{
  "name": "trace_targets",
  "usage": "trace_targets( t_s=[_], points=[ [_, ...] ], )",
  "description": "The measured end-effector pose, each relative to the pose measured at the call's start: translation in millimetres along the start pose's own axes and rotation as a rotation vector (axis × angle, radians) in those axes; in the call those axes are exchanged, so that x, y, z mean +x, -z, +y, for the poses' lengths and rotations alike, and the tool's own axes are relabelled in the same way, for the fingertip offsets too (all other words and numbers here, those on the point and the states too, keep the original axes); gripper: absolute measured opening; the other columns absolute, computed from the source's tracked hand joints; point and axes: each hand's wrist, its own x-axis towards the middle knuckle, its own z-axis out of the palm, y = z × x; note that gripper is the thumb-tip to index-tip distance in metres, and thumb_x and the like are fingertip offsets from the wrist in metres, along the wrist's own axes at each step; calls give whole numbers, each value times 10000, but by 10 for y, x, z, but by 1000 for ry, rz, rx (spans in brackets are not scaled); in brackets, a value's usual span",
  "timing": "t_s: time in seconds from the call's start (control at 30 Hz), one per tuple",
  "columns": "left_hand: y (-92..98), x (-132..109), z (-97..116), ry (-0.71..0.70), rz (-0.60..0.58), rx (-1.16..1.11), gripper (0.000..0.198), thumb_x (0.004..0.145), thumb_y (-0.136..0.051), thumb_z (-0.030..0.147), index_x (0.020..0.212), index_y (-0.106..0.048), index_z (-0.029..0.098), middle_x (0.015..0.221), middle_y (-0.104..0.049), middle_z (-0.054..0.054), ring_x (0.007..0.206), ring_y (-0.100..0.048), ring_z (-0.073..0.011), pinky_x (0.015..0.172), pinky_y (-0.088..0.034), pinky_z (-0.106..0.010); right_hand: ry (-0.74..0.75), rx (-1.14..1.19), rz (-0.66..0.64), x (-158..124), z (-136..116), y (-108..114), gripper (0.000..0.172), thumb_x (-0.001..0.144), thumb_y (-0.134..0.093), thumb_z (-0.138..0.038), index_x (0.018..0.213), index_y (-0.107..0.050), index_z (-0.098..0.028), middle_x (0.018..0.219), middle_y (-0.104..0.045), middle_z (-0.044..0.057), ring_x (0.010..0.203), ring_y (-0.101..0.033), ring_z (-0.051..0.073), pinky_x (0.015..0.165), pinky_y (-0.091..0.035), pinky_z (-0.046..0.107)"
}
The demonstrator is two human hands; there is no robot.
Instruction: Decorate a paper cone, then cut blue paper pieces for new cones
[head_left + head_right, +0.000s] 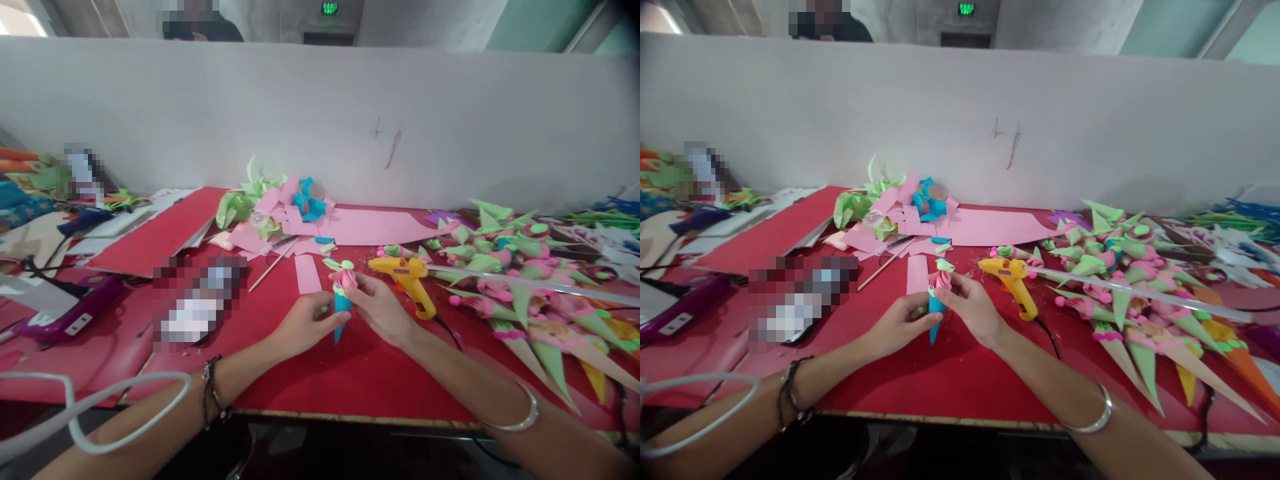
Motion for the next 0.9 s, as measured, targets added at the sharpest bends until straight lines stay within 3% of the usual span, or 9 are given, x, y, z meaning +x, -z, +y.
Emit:
trace_targets(
  t_s=[0.27,0.5,0.7,0.9],
  points=[
    [37,-22,35,7,-20,-120,238,805,-427,347,782,-547,142,639,-434,31,599,-379,-99,561,-332,-217,-80,191,22,30,-33,-37,236,678,-627,-427,716,-648,-195,799,-628,24,826,-549,171,803,-424,319],
    [40,-29,29,-3,-22,-133,246,799,-419,343,774,-550,135,645,-447,24,611,-390,-105,574,-336,-224,-102,229,96,42,-68,-43,119,709,-604,-309,683,-622,-194,740,-611,7,803,-540,163,779,-431,303],
    [29,-27,38,16,14,-126,213,784,-455,342,782,-528,141,631,-410,41,574,-359,-91,532,-309,-216,-70,199,1,22,-75,-41,130,755,-565,-259,672,-623,-177,729,-583,-3,715,-511,120,741,-424,254],
    [22,-33,42,21,20,-123,181,778,-471,313,802,-529,144,651,-408,42,592,-360,-91,552,-317,-218,-139,226,-13,29,-86,-34,235,780,-498,-360,687,-625,-186,739,-605,23,779,-550,164,759,-434,301]
  ],
)
